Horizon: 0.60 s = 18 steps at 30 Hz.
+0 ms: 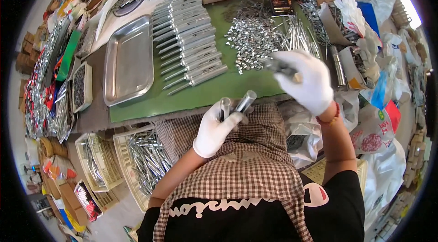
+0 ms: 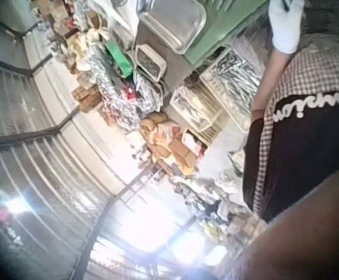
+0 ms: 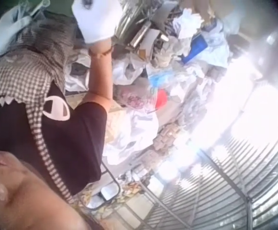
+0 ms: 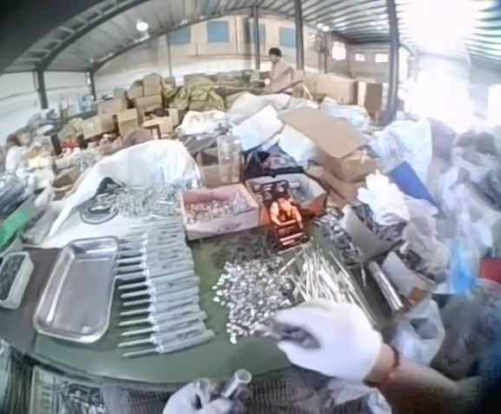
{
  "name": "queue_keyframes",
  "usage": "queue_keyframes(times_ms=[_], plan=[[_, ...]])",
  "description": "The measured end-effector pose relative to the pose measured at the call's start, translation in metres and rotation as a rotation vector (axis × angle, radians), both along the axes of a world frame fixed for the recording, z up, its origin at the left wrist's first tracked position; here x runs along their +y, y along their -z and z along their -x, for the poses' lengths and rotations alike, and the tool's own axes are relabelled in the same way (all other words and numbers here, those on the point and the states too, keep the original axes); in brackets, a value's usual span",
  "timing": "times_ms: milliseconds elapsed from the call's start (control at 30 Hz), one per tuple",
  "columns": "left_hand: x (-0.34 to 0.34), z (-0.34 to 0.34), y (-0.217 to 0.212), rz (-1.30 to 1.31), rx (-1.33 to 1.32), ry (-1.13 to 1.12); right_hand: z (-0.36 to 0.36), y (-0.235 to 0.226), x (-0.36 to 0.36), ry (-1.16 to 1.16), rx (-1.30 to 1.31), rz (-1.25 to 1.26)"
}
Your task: Assembling small metal hardware by inserting pins into cylinders and organizing the components on a workbench.
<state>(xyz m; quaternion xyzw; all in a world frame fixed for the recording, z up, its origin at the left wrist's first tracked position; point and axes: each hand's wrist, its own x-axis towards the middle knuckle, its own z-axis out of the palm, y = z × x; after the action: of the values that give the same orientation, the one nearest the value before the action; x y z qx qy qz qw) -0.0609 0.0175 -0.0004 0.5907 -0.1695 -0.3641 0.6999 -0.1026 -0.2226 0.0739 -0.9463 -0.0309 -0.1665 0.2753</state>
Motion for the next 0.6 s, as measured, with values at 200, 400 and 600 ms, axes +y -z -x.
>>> queue_keyframes(times_ms=[200,400,600], plan=[[0.000,-0.001,0.008,-0.028,-0.033,-0.051,0.018,-0.012,0.020,-0.013,-0.200,-1.024],[0.004,0.001,0.006,-0.036,-0.106,-0.026,0.019,-0.002,0.040,-0.017,-0.127,-1.000],[0.007,0.003,0.010,-0.008,-0.113,-0.060,0.024,-0.018,0.040,0.116,-0.275,-1.054]])
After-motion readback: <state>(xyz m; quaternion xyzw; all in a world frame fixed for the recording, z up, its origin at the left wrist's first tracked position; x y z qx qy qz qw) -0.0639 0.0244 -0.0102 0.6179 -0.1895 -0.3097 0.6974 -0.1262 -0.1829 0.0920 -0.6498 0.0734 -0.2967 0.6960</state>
